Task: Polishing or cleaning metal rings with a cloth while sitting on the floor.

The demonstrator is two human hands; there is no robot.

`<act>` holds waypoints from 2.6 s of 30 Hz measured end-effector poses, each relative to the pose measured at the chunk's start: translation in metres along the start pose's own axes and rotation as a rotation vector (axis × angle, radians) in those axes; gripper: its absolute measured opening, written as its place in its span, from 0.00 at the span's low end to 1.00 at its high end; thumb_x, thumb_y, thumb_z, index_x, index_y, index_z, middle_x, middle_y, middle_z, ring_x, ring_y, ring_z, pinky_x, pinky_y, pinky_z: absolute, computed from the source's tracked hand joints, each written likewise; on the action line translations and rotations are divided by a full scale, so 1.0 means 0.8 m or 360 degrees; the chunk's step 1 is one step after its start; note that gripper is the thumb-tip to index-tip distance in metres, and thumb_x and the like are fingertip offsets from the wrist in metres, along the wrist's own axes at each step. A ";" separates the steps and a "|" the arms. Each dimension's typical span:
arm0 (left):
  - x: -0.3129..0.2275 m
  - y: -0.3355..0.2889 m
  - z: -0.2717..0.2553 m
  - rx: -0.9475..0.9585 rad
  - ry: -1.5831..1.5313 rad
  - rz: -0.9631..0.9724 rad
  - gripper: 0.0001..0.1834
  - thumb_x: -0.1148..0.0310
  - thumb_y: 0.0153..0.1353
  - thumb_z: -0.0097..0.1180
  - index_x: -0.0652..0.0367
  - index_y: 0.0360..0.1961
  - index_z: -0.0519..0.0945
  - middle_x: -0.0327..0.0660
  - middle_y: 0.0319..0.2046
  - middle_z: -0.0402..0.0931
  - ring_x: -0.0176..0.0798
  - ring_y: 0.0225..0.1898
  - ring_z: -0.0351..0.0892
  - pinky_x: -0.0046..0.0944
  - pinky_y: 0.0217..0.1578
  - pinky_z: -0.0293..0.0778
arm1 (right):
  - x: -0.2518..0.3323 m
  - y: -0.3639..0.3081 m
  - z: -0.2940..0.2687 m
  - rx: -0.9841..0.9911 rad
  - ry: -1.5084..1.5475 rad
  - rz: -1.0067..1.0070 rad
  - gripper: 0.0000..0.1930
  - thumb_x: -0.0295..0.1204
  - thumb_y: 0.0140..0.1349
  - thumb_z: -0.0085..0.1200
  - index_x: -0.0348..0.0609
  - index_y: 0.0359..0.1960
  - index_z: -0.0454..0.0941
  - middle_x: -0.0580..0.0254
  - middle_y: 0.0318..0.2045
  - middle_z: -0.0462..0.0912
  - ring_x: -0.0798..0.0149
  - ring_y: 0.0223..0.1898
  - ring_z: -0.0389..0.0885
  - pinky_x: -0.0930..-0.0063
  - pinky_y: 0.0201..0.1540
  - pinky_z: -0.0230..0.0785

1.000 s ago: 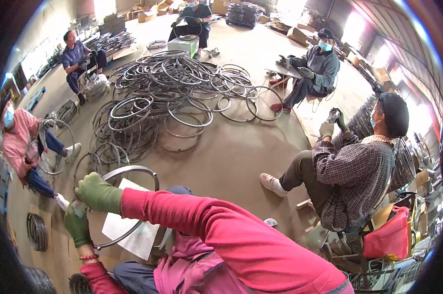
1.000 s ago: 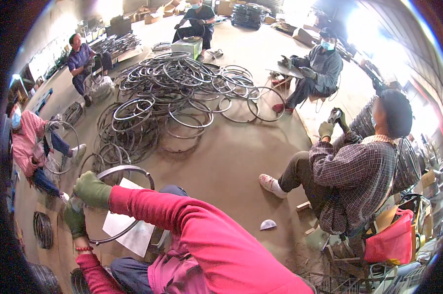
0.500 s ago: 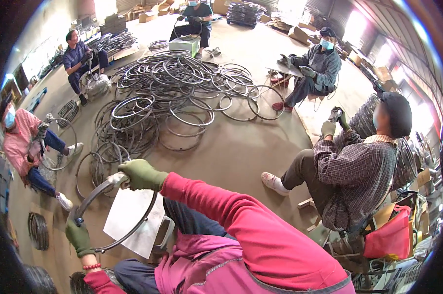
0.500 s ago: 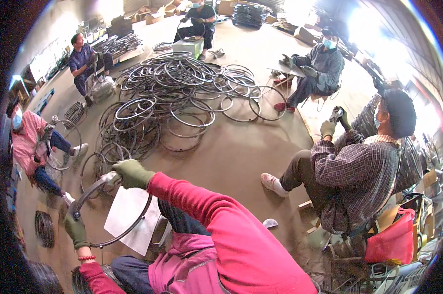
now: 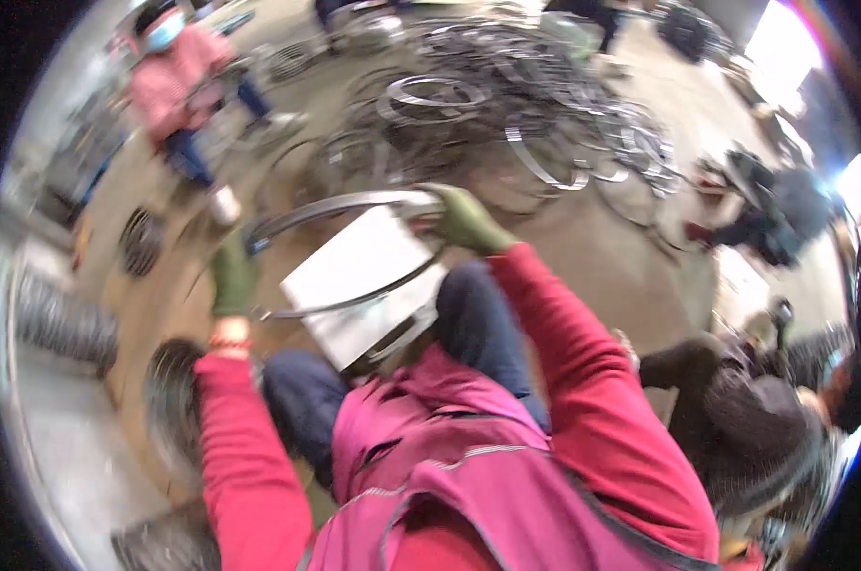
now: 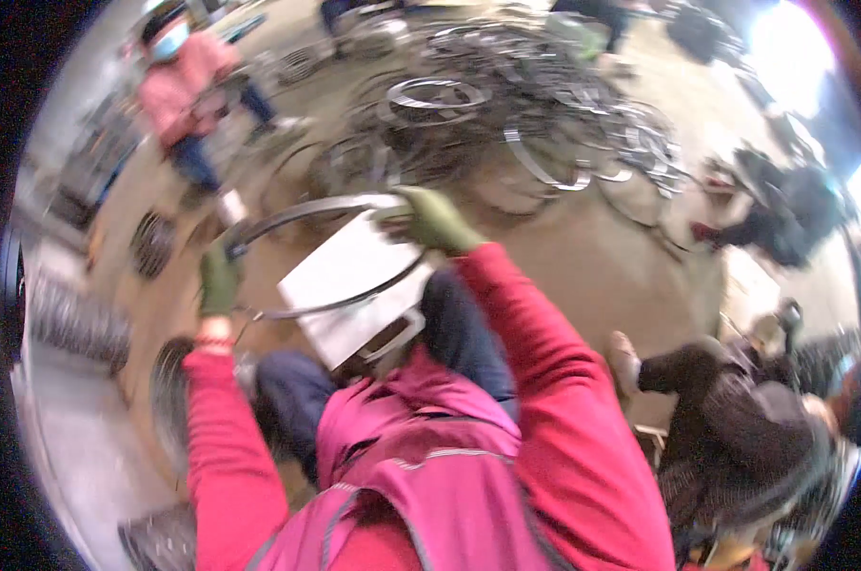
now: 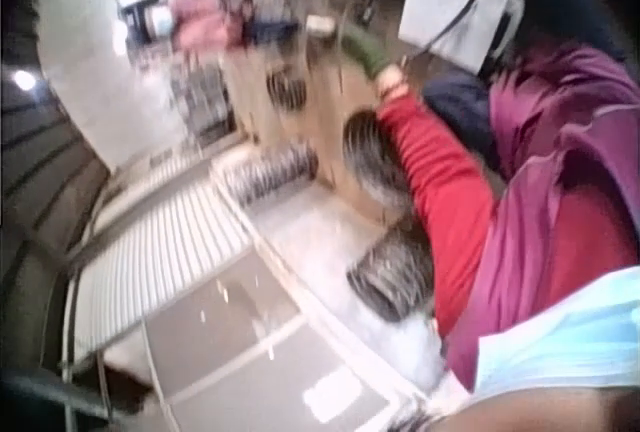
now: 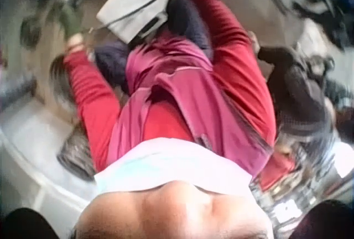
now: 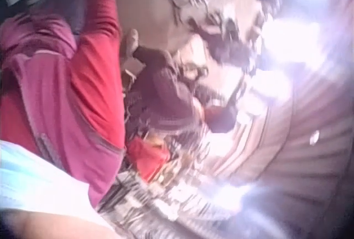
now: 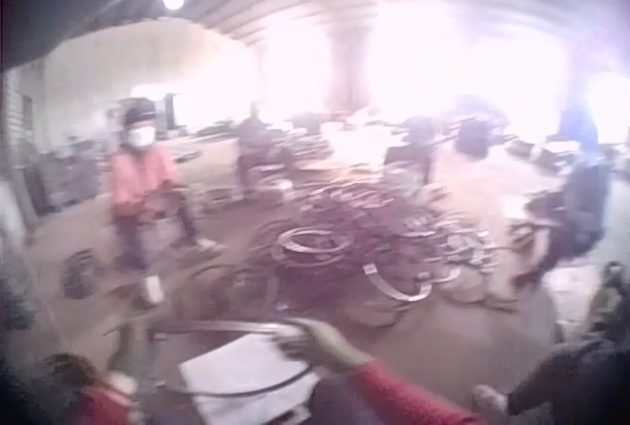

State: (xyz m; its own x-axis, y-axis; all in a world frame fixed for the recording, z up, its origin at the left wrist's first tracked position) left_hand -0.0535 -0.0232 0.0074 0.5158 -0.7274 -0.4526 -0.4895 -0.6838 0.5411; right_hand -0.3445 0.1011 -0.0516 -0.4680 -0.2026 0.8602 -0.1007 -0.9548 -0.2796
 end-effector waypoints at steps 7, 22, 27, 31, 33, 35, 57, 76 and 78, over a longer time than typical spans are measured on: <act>-0.060 -0.003 -0.003 0.0184 0.0495 -0.0033 0.16 0.70 0.49 0.54 0.46 0.41 0.79 0.44 0.33 0.78 0.49 0.33 0.77 0.42 0.32 0.73 | 0.043 -0.020 0.147 -0.0305 -0.2582 -0.1518 0.20 0.37 0.40 0.64 0.45 0.36 0.74 0.59 0.30 0.78 0.54 0.34 0.78 0.64 0.37 0.70; -0.023 -0.019 -0.013 0.0077 0.0150 0.0045 0.17 0.74 0.48 0.54 0.50 0.41 0.79 0.46 0.33 0.78 0.49 0.34 0.78 0.42 0.32 0.72 | -0.009 -0.006 -0.003 0.0159 -0.1326 -0.0879 0.22 0.27 0.45 0.62 0.39 0.45 0.73 0.67 0.31 0.81 0.75 0.32 0.76 0.74 0.35 0.72; -0.083 -0.006 0.002 0.0262 0.0442 0.0043 0.15 0.67 0.50 0.56 0.48 0.42 0.79 0.44 0.33 0.78 0.49 0.34 0.78 0.42 0.32 0.72 | 0.046 -0.043 0.157 -0.0202 -0.2609 -0.1431 0.20 0.38 0.40 0.64 0.42 0.35 0.74 0.58 0.29 0.79 0.54 0.32 0.79 0.62 0.35 0.71; -0.078 -0.001 0.003 0.0273 0.0309 0.0205 0.15 0.64 0.51 0.57 0.47 0.42 0.79 0.44 0.33 0.78 0.48 0.34 0.78 0.41 0.33 0.73 | 0.048 -0.033 0.170 -0.0193 -0.2594 -0.1427 0.21 0.42 0.40 0.64 0.43 0.33 0.74 0.56 0.29 0.78 0.51 0.34 0.78 0.62 0.35 0.70; -0.056 -0.012 -0.013 0.0219 0.0241 -0.0016 0.15 0.67 0.52 0.56 0.48 0.43 0.79 0.44 0.33 0.78 0.48 0.34 0.78 0.40 0.33 0.73 | 0.052 -0.036 0.130 -0.0076 -0.2295 -0.1388 0.22 0.40 0.40 0.64 0.42 0.35 0.74 0.55 0.30 0.78 0.51 0.34 0.78 0.62 0.36 0.70; -0.016 -0.028 -0.028 0.0148 0.0073 -0.0057 0.15 0.69 0.51 0.55 0.47 0.43 0.79 0.44 0.33 0.78 0.48 0.35 0.78 0.40 0.33 0.73 | 0.023 -0.027 0.051 0.0076 -0.1613 -0.0937 0.24 0.32 0.39 0.66 0.41 0.41 0.73 0.53 0.33 0.79 0.59 0.34 0.80 0.70 0.38 0.70; 0.055 -0.038 -0.031 0.0158 -0.0093 -0.0574 0.14 0.63 0.57 0.51 0.57 0.42 0.79 0.48 0.35 0.79 0.47 0.38 0.80 0.39 0.35 0.73 | 0.005 0.006 0.051 -0.0094 -0.1659 -0.1245 0.22 0.36 0.39 0.66 0.44 0.37 0.75 0.56 0.30 0.80 0.57 0.31 0.80 0.66 0.32 0.72; -0.059 0.002 0.000 0.0601 0.0228 0.0061 0.36 0.71 0.44 0.65 0.63 0.56 0.64 0.50 0.49 0.70 0.45 0.50 0.72 0.40 0.49 0.68 | 0.061 -0.027 0.106 -0.0111 -0.2161 -0.1138 0.23 0.37 0.38 0.66 0.43 0.37 0.74 0.55 0.32 0.79 0.52 0.34 0.79 0.64 0.35 0.71; -0.046 0.001 0.012 0.0246 0.0269 0.0055 0.29 0.64 0.43 0.64 0.61 0.48 0.71 0.53 0.38 0.75 0.55 0.40 0.74 0.46 0.39 0.71 | 0.060 -0.030 0.145 -0.0292 -0.2596 -0.1324 0.19 0.37 0.42 0.63 0.46 0.36 0.75 0.57 0.31 0.78 0.54 0.35 0.79 0.64 0.37 0.70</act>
State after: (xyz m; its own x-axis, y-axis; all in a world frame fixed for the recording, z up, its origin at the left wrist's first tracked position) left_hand -0.0794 0.0026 0.0179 0.6009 -0.7394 -0.3036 -0.6041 -0.6688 0.4333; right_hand -0.2626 0.0895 0.0456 0.9516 0.1624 0.2609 0.0315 -0.8961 0.4428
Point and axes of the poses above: each hand's wrist, its own y-axis towards the middle knuckle, its own z-axis out of the palm, x = y × z, the point moved 4 cm from there along y, towards the middle knuckle
